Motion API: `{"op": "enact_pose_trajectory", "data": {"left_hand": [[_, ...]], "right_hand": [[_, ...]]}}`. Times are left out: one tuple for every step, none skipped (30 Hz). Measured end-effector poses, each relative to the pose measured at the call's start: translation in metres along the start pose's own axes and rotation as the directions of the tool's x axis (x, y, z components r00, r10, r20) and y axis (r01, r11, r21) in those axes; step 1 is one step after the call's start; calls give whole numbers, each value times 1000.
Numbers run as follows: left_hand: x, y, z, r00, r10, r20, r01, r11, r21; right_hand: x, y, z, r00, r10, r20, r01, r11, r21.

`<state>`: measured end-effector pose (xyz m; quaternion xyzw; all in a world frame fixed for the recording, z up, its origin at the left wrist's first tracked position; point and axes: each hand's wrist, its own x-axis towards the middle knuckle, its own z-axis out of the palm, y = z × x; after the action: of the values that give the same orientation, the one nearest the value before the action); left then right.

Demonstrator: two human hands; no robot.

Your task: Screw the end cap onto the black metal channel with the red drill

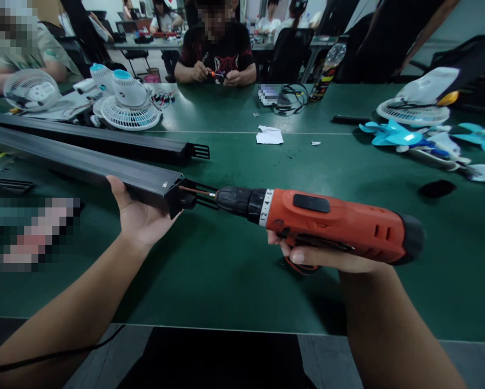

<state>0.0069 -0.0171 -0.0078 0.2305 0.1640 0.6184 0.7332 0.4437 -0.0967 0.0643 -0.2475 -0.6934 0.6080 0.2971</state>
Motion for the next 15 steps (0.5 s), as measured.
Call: {"op": "enact_pose_trajectory", "data": {"left_hand": [[0, 0, 1, 1000, -6, 5, 6, 1000, -21], [-1, 0, 2, 1000, -11, 12, 12, 999, -41], [-2, 0, 4, 1000, -15, 20, 16, 998, -60], [-2, 0, 6, 1000, -20, 19, 22, 997, -78], [-3, -1, 8, 1000, -26, 10, 27, 995, -93], [-3, -2, 10, 1000, -29, -1, 29, 994, -105], [-3, -2, 12, 999, -30, -12, 28, 993, -112], [-4, -3, 13, 999, -28, -22, 26, 993, -115], [-4, -3, 13, 999, -25, -28, 22, 993, -113], [-3, -3, 14, 999, -21, -30, 18, 994, -106], [-3, -4, 13, 999, -17, -28, 14, 995, -96], [-3, -4, 13, 1000, -12, -24, 10, 996, -86], [-3, -4, 13, 1000, -8, -21, 7, 997, -78], [-3, -4, 12, 1000, -5, -20, 3, 997, -75], [-3, -4, 12, 1000, -3, -22, 2, 997, -75]], "right_hand": [[0, 0, 0, 1000, -4, 3, 4, 1000, -2], [0, 1, 0, 1000, -8, 2, 8, 1000, -7], [0, 1, 0, 1000, -17, 1, 17, 1000, -12], [0, 2, 0, 1000, -26, -1, 26, 1000, -17], [0, 2, -1, 1000, -31, -3, 31, 999, -23], [-1, 3, -1, 999, -37, -3, 37, 999, -27], [-1, 3, -2, 999, -36, -4, 36, 999, -31], [-1, 4, -2, 999, -34, -1, 34, 999, -31], [-2, 4, -2, 1000, -29, 0, 29, 999, -31], [-2, 4, -2, 1000, -19, 0, 19, 999, -31], [-2, 3, -3, 1000, -13, -2, 13, 1000, -29], [-3, 3, -3, 1000, -10, -6, 10, 1000, -25], [-3, 3, -3, 1000, -7, -9, 7, 1000, -21], [-3, 2, -3, 1000, -6, -8, 6, 1000, -19], [-4, 2, -3, 1000, -5, -9, 5, 1000, -18]]}}
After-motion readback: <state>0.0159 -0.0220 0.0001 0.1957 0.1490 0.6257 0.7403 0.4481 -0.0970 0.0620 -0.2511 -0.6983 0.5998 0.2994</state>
